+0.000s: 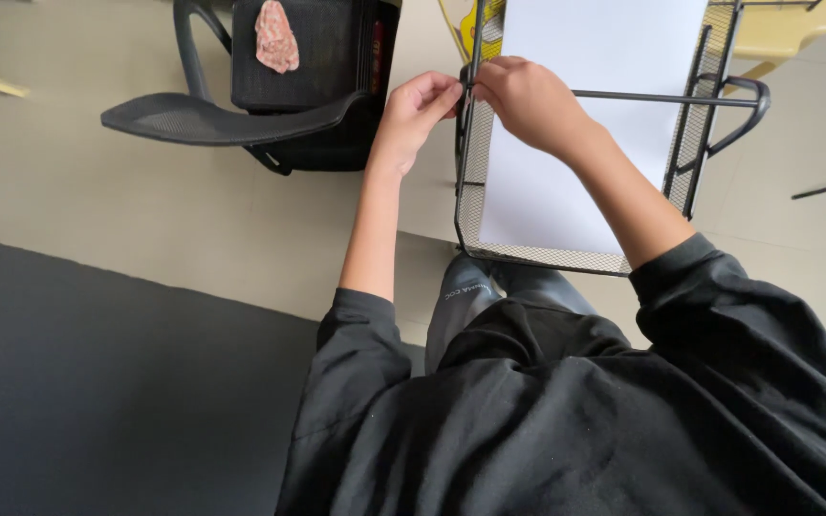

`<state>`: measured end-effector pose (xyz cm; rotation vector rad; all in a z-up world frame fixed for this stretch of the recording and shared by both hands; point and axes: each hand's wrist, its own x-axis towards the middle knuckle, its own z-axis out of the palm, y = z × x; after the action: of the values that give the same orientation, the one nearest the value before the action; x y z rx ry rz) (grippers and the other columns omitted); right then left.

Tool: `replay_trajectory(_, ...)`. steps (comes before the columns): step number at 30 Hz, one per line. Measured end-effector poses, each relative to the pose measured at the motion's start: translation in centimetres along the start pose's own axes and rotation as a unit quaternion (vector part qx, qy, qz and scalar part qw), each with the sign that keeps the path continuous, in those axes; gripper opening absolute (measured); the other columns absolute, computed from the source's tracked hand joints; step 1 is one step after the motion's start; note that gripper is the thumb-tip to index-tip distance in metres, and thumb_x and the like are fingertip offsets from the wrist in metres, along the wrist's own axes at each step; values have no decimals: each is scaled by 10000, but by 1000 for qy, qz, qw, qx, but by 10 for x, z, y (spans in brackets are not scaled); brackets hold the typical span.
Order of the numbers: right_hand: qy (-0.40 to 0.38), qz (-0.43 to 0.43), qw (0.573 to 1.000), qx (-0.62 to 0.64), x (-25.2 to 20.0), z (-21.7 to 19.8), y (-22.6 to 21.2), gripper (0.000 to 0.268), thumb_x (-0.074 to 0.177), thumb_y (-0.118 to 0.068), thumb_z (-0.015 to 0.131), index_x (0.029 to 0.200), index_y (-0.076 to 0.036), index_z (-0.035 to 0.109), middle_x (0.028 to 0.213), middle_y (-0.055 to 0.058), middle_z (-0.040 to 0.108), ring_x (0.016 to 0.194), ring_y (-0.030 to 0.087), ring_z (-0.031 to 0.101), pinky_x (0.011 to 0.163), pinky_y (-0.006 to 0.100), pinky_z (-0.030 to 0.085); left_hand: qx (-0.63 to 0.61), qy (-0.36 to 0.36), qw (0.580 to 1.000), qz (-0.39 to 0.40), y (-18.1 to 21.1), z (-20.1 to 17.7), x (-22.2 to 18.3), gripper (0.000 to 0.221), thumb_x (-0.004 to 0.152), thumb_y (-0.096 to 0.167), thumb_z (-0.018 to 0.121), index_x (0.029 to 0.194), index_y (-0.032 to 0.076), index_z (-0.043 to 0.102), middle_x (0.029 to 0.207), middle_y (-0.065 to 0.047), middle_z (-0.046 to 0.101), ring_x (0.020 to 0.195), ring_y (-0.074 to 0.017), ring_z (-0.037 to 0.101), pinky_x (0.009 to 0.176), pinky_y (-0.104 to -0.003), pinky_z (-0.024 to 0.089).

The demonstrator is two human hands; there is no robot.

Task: Assemble a multi-tiered document tray by fitting trays into the support frame.

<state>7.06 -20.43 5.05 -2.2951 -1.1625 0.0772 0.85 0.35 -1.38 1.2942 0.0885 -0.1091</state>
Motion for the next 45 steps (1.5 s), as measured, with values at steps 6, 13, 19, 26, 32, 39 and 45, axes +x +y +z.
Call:
replay_trajectory(6,126,-27,988,-89,-28,-39,-36,362,990,-117,737,1325,-7,657,1233,106,602,1141,301,547,960,414,444,180,27,978,98,21,14,-10,113,1043,139,637,1046,27,625,865,36,628,796,-51,594,731,-214,521)
replay_trajectory(13,208,60,962,-169,-94,-87,-13,338,952,-5,757,1262,-89,651,1283,76,606,1215,302,550,1048,428,409,289,68,951,92,21,25,-6,198,1084,190,565,967,32,543,718,1,461,638,-73,434,584,-263,394)
replay_trajectory(19,393,278,876,38,-194,-60,101,123,1150,1,579,1256,-18,637,1155,105,570,1041,233,530,842,253,530,312,97,942,73,17,24,-8,353,1127,271,532,913,-4,480,719,-68,327,669,-135,307,583,-310,328)
replay_trajectory(26,366,321,810,327,-178,-52,67,374,1072,-160,603,1363,-12,421,954,-39,556,836,62,537,795,216,495,330,85,932,119,18,28,-11,327,1129,258,488,935,-2,444,751,-86,389,690,-144,363,632,-302,401)
replay_trajectory(32,333,315,884,94,-179,-40,68,758,960,-196,947,1430,5,388,901,-11,427,798,92,411,701,254,398,343,76,924,150,19,27,-11,298,1124,240,493,950,0,468,760,-85,424,684,-141,392,638,-306,428)
replay_trajectory(39,359,287,883,94,-184,-25,83,691,989,-170,867,1434,-3,365,1041,-18,485,834,75,398,728,227,388,128,69,989,-20,15,31,-10,273,1126,277,456,920,103,496,689,79,321,559,-19,312,488,-219,288)
replay_trajectory(45,363,307,871,121,-189,-20,92,616,1022,-165,788,1465,-20,386,953,-14,415,746,67,329,679,217,334,-95,91,991,11,-10,29,-11,227,1099,226,562,954,51,569,714,66,402,558,-39,322,511,-244,268)
